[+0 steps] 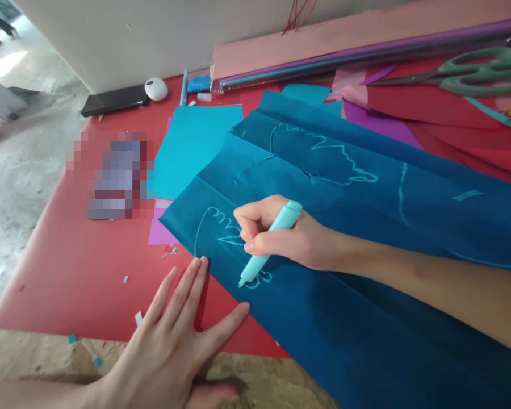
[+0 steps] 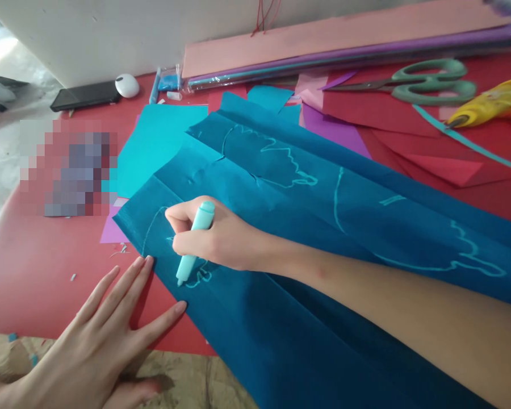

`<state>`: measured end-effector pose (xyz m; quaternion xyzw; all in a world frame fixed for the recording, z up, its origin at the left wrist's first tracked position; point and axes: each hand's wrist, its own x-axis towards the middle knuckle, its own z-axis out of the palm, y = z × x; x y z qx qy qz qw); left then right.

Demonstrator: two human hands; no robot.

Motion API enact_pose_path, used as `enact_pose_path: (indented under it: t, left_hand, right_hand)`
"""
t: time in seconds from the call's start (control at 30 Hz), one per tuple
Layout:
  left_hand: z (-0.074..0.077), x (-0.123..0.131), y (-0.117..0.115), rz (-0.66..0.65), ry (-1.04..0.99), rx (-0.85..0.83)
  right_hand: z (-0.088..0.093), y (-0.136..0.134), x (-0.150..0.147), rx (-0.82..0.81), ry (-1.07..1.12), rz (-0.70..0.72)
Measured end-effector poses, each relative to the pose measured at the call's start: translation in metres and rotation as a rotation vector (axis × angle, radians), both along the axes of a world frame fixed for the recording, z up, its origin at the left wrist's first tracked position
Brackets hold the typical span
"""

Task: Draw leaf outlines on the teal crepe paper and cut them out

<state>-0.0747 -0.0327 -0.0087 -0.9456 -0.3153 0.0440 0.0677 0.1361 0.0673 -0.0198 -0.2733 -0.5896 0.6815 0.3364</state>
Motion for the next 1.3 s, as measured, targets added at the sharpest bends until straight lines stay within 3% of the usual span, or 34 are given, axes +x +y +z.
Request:
enact_pose_path:
  t: [0.57, 1.3]
  left_hand:
    - [0.0013, -0.0001, 0.001, -0.022, 0.006, 0.002]
    - [0.0019, -0.0004, 0.0005, 0.003, -0.024, -0.033]
  right_hand:
    - [0.002, -0.0033, 0.0026, -0.012, -0.045, -0.059]
    - [0.0017, -0.0026, 0.003, 0.013, -0.064, 0.034]
